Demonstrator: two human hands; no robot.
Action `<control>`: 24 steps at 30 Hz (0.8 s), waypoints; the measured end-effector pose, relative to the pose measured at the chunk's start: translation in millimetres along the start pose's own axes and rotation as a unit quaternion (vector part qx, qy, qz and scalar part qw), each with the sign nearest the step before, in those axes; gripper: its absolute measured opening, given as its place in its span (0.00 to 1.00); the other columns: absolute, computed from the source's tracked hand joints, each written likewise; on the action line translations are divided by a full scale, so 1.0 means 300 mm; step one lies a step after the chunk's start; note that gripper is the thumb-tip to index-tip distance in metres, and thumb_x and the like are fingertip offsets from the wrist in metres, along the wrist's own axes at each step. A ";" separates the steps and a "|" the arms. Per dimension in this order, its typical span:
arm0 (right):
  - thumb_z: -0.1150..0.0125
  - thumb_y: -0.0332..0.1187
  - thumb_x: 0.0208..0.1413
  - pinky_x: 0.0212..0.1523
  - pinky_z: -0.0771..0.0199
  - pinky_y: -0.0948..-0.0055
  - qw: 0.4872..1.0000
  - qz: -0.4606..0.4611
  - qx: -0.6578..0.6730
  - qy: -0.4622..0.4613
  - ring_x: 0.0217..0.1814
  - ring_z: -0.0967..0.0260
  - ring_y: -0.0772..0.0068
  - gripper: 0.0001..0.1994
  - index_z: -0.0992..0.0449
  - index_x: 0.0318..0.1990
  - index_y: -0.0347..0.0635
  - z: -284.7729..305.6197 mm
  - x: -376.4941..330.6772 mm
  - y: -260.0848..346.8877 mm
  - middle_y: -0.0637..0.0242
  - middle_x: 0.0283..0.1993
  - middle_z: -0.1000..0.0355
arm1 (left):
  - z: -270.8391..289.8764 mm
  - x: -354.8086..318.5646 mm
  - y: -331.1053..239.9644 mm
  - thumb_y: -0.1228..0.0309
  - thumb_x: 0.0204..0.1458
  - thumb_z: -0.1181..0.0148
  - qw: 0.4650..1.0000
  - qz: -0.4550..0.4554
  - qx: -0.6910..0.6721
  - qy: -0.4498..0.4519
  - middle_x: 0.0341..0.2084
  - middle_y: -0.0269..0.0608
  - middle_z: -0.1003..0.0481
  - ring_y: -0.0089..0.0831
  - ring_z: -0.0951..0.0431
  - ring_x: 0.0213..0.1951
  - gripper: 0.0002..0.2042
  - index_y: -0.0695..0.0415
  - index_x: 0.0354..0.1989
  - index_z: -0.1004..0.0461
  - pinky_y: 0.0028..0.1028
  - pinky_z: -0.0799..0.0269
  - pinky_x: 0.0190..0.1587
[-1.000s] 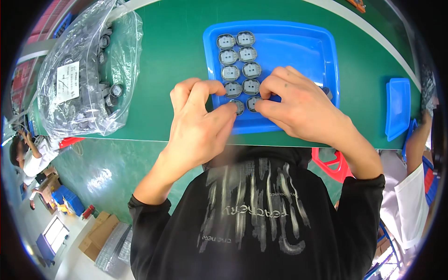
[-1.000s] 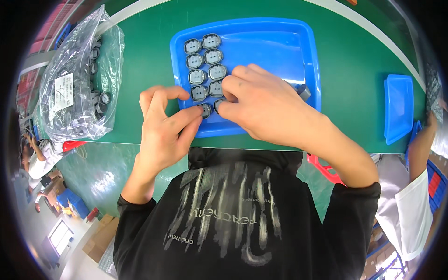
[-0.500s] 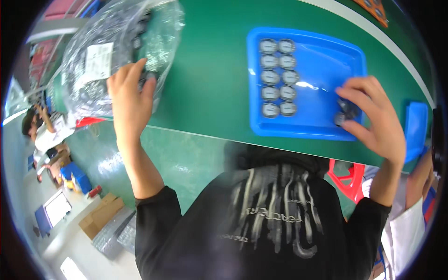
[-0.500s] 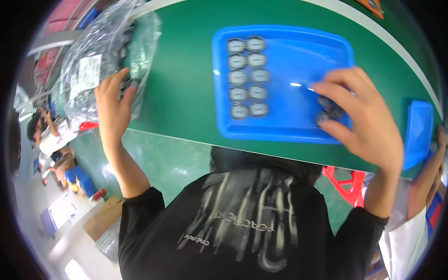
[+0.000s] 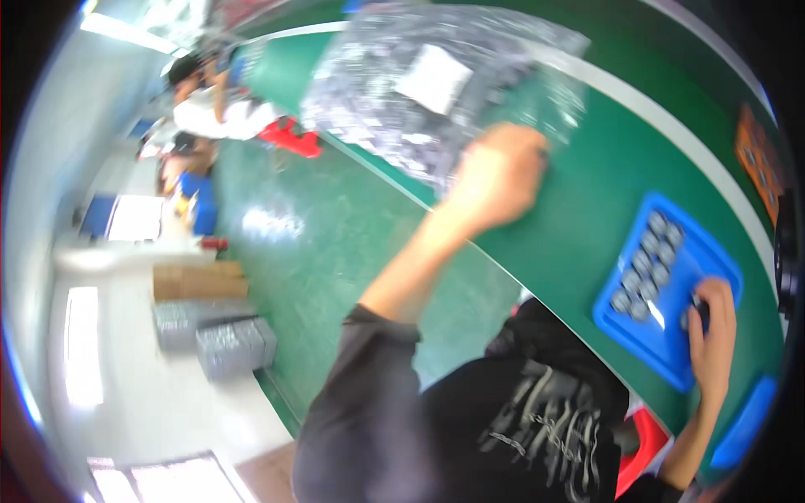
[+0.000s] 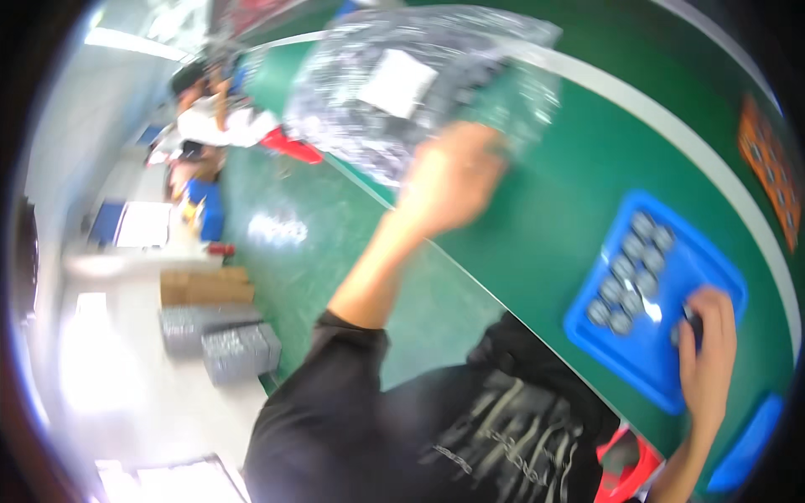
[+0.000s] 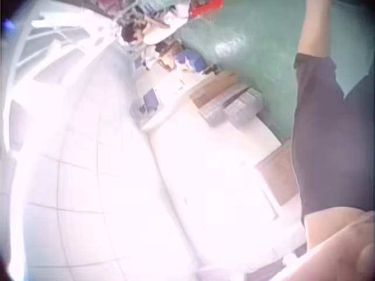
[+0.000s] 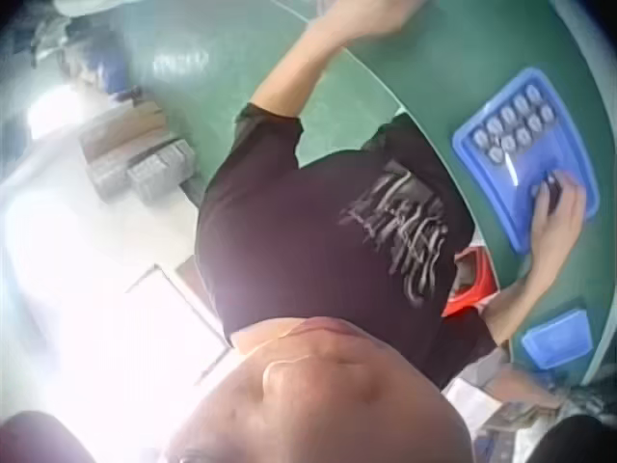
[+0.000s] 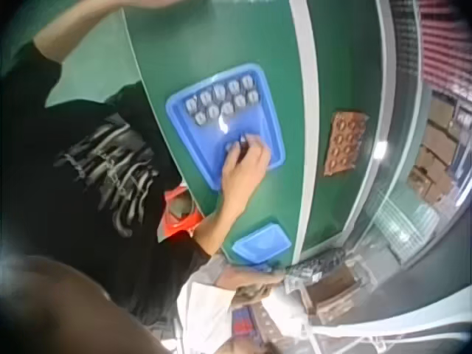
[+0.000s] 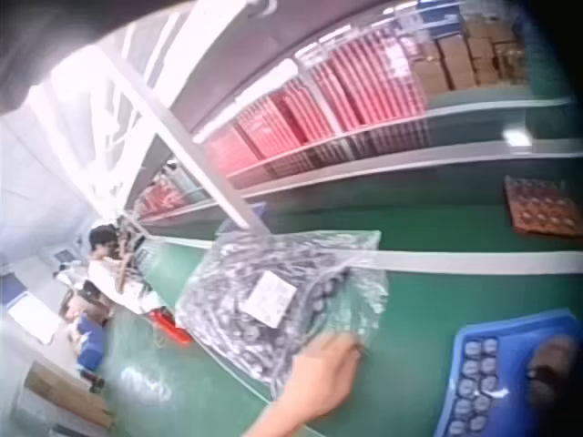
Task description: Picking small grey electronic components from a plastic bag and arranging them into a blue grid tray.
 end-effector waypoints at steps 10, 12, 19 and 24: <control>0.43 0.16 0.53 0.47 0.28 0.61 0.996 -0.010 0.047 0.075 0.47 0.30 0.50 0.08 0.28 0.40 0.34 -0.003 -0.028 -0.040 0.52 0.45 0.32 | -0.123 -0.087 -0.002 0.77 0.48 0.36 0.998 0.025 0.003 -0.049 0.34 0.49 0.26 0.48 0.24 0.39 0.08 0.62 0.38 0.22 0.41 0.27 0.42; 0.43 0.16 0.53 0.50 0.29 0.62 0.998 -0.012 0.038 0.054 0.49 0.30 0.50 0.08 0.28 0.40 0.34 0.012 -0.013 -0.055 0.53 0.47 0.32 | -0.149 -0.092 -0.034 0.77 0.47 0.38 0.998 0.005 0.042 -0.051 0.32 0.47 0.30 0.47 0.26 0.38 0.06 0.61 0.34 0.26 0.40 0.29 0.43; 0.39 0.19 0.56 0.62 0.31 0.62 0.997 -0.016 -0.066 -0.032 0.61 0.31 0.49 0.10 0.25 0.46 0.34 -0.011 0.019 -0.145 0.52 0.59 0.32 | -0.188 -0.052 0.021 0.78 0.46 0.42 0.999 0.016 0.002 -0.032 0.35 0.52 0.29 0.52 0.26 0.43 0.06 0.62 0.33 0.28 0.45 0.27 0.46; 0.37 0.20 0.54 0.54 0.25 0.61 0.997 0.031 -0.069 0.031 0.53 0.26 0.53 0.14 0.20 0.49 0.36 0.014 0.076 -0.050 0.54 0.56 0.30 | -0.081 -0.058 0.054 0.78 0.52 0.38 0.995 0.008 0.098 -0.035 0.38 0.49 0.23 0.49 0.22 0.44 0.04 0.61 0.35 0.21 0.41 0.24 0.46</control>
Point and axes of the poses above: each hand's wrist, its own x-axis towards the middle knuckle, its own z-axis out of the back of the hand, y = z × x, the point moved 1 cm from there along x, towards the middle knuckle
